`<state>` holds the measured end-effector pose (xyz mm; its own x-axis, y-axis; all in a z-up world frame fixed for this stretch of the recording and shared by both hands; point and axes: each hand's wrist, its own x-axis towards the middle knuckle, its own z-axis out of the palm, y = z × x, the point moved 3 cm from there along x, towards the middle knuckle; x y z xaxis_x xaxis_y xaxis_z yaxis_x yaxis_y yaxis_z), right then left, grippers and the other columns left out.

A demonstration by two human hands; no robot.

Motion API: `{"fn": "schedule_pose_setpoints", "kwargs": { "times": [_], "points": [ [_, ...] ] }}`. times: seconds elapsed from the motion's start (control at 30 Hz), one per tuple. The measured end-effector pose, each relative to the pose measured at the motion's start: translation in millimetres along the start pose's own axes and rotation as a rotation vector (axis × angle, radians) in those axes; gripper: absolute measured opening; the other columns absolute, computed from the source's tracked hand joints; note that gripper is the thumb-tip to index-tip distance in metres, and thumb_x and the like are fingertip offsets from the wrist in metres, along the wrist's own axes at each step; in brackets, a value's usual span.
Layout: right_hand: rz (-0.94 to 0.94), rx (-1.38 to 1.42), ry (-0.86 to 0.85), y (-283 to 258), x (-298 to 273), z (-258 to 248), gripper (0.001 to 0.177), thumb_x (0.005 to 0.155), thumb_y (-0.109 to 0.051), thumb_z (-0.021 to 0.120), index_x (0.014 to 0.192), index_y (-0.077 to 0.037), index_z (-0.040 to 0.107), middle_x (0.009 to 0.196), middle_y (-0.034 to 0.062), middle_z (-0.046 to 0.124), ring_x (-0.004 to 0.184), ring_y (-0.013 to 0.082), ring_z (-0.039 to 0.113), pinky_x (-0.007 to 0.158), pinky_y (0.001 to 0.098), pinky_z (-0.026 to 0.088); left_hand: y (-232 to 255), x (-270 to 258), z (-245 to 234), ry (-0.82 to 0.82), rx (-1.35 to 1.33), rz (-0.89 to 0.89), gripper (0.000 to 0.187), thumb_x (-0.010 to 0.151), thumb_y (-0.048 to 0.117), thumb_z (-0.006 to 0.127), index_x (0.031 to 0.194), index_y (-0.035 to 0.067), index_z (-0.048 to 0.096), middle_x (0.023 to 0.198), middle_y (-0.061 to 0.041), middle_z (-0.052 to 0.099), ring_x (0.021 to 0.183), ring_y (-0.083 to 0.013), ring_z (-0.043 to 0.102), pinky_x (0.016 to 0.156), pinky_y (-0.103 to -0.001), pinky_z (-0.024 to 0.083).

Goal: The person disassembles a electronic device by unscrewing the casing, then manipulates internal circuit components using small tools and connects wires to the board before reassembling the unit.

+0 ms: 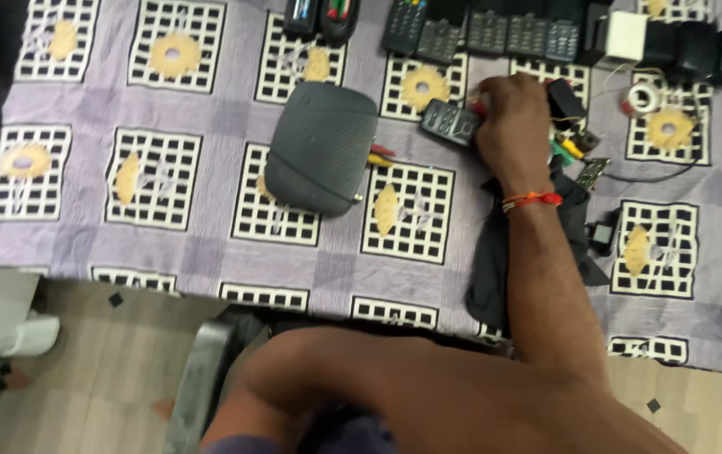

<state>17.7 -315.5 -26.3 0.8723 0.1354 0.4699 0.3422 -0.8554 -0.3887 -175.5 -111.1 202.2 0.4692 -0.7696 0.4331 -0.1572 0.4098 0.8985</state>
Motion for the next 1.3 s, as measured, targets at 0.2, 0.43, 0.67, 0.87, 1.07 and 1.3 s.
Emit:
{"fn": "schedule_pose_setpoints", "kwargs": {
  "times": [0.2, 0.43, 0.67, 0.87, 1.07, 1.3],
  "points": [
    [-0.02, -0.007, 0.026, 7, -6, -2, 0.036, 0.085, 0.009, 0.065, 0.112, -0.011, 0.079, 0.108, 0.0157, 0.064, 0.108, 0.0386, 0.058, 0.092, 0.0485, 0.049, -20, -10, 22, -0.02, 0.017, -0.01, 0.007, 0.1, 0.011, 0.068, 0.102, 0.006, 0.072, 0.099, -0.006, 0.075, 0.093, -0.0188, 0.074, 0.082, -0.031, 0.06],
    [-0.011, -0.007, -0.011, 10, -2, -2, 0.042, 0.083, 0.008, 0.068, 0.115, -0.016, 0.081, 0.115, 0.0118, 0.063, 0.112, 0.0362, 0.059, 0.091, 0.0445, 0.051, -31, -19, 32, -0.031, 0.048, -0.043, 0.007, 0.102, 0.01, 0.068, 0.103, 0.005, 0.072, 0.098, -0.006, 0.075, 0.092, -0.0181, 0.074, 0.081, -0.03, 0.06],
    [0.063, -0.043, -0.084, 8, 2, -6, 0.048, 0.078, 0.013, 0.068, 0.112, -0.018, 0.082, 0.12, 0.0114, 0.062, 0.113, 0.0362, 0.06, 0.089, 0.0448, 0.054, -30, -21, 16, 0.05, 0.204, -0.026, 0.008, 0.103, 0.01, 0.067, 0.103, 0.004, 0.072, 0.097, -0.006, 0.075, 0.09, -0.0174, 0.074, 0.079, -0.03, 0.059],
    [0.038, -0.04, -0.114, 6, 5, -13, 0.051, 0.077, 0.014, 0.069, 0.113, -0.02, 0.082, 0.122, 0.0121, 0.063, 0.113, 0.0367, 0.062, 0.088, 0.0452, 0.055, -26, -34, -20, 0.173, 0.494, -0.03, 0.008, 0.104, 0.01, 0.067, 0.103, 0.003, 0.072, 0.096, -0.007, 0.075, 0.089, -0.0168, 0.074, 0.078, -0.029, 0.059],
    [0.147, 0.025, -0.136, 10, 12, -14, 0.014, 0.087, -0.003, 0.079, 0.099, -0.01, 0.078, 0.12, 0.0143, 0.063, 0.104, 0.0362, 0.064, 0.084, 0.0477, 0.053, -20, -44, -67, 0.249, 0.825, -0.062, 0.009, 0.106, 0.009, 0.066, 0.104, 0.003, 0.072, 0.095, -0.007, 0.075, 0.088, -0.0161, 0.074, 0.077, -0.029, 0.059],
    [0.04, -0.025, 0.146, 6, 14, -28, 0.011, 0.091, -0.001, 0.079, 0.097, -0.003, 0.07, 0.101, 0.013, 0.068, 0.096, 0.0375, 0.064, 0.084, 0.0483, 0.051, -11, -54, -94, 0.202, 1.053, -0.088, 0.01, 0.107, 0.009, 0.066, 0.104, 0.002, 0.072, 0.094, -0.007, 0.075, 0.086, -0.0154, 0.074, 0.075, -0.029, 0.059]
  ]
}}
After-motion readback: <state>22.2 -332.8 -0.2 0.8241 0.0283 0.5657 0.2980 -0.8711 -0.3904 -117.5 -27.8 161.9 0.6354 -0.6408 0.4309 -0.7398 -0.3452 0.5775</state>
